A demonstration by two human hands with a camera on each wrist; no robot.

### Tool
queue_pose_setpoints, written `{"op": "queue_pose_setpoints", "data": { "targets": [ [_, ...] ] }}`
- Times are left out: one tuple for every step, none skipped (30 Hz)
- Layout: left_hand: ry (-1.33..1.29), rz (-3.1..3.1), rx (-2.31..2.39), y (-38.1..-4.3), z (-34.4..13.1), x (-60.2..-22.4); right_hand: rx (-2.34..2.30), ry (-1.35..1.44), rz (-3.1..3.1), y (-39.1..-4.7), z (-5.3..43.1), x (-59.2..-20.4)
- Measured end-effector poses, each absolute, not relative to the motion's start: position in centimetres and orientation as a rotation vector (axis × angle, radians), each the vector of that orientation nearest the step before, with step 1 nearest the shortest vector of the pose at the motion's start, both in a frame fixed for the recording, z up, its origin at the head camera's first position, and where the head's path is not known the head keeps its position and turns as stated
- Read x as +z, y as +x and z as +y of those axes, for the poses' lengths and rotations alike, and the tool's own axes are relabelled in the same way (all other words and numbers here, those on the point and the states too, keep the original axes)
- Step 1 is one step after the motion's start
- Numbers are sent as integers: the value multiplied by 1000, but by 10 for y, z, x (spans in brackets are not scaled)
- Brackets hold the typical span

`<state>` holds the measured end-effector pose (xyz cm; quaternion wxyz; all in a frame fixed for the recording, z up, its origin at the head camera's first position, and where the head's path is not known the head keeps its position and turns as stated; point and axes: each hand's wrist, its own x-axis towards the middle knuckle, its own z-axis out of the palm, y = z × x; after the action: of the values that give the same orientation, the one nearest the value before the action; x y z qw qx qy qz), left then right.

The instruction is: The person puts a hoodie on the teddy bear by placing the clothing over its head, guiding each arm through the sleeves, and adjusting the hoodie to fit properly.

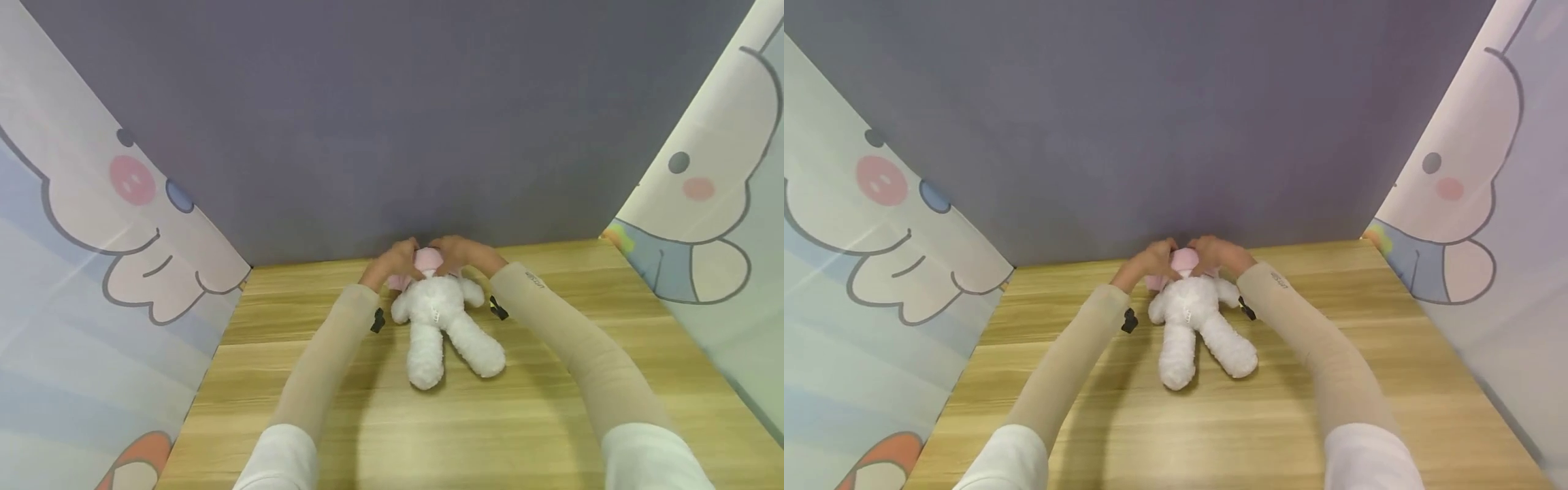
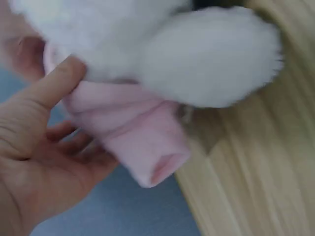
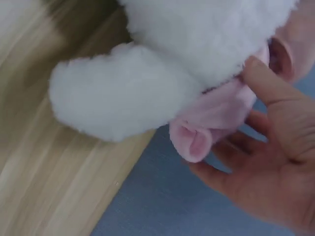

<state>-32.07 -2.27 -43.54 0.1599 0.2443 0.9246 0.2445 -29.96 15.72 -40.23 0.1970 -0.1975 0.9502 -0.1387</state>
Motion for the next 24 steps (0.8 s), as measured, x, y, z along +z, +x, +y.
{"op": "queue_pose_setpoints", "data": {
  "targets": [
    [697, 2672, 700, -317, -20, -438, -375, -586, 2690, -299, 157, -406],
    [707, 2703, 702, -314, -18, -440, -369, -612, 2722, -296, 156, -409],
    [719, 2734, 712, -310, -16, -443, -370, -624, 2760, -294, 156, -411],
    [725, 2769, 719, -306, -14, -445, -394, -626, 2796, -291, 156, -413],
    [736, 2815, 718, -302, -12, -447, -412, -644, 2840, -289, 156, -416],
    [739, 2864, 712, -298, -10, -449, -439, -664, 2885, -286, 156, -418],
    [755, 2919, 703, -294, -9, -450, -465, -689, 2932, -282, 156, -421],
    [768, 2979, 688, -290, -8, -453, -479, -709, 2982, -279, 157, -425],
    [779, 3041, 661, -286, -7, -456, -489, -732, 3038, -275, 157, -429],
    [798, 3108, 630, -282, -7, -458, -493, -764, 3103, -272, 157, -433],
    [809, 3165, 600, -278, -7, -460, -494, -803, 3179, -268, 157, -439],
    [828, 3221, 561, -274, -6, -463, -503, -838, 3247, -264, 157, -444],
    [853, 3266, 519, -271, -6, -466, -500, -864, 3311, -260, 156, -449],
    [873, 3298, 487, -268, -5, -467, -506, -886, 3362, -257, 156, -454],
    [898, 3325, 465, -265, -4, -469, -523, -911, 3402, -254, 156, -458],
    [914, 3344, 437, -263, -3, -470, -535, -933, 3433, -252, 156, -462],
    [923, 3349, 408, -261, -2, -470, -553, -934, 3446, -251, 156, -464],
    [943, 3355, 382, -260, -2, -469, -566, -922, 3442, -250, 157, -464],
    [942, 3346, 366, -260, -1, -469, -584, -892, 3430, -250, 158, -465],
    [939, 3335, 363, -259, -2, -468, -610, -865, 3410, -250, 159, -464],
    [940, 3319, 362, -260, -2, -467, -631, -842, 3387, -250, 161, -463],
    [941, 3292, 359, -260, -3, -466, -637, -812, 3362, -251, 163, -462],
    [946, 3261, 359, -259, -5, -465, -639, -796, 3331, -251, 165, -461],
    [953, 3226, 365, -259, -7, -463, -643, -796, 3297, -251, 167, -460]
  ]
}}
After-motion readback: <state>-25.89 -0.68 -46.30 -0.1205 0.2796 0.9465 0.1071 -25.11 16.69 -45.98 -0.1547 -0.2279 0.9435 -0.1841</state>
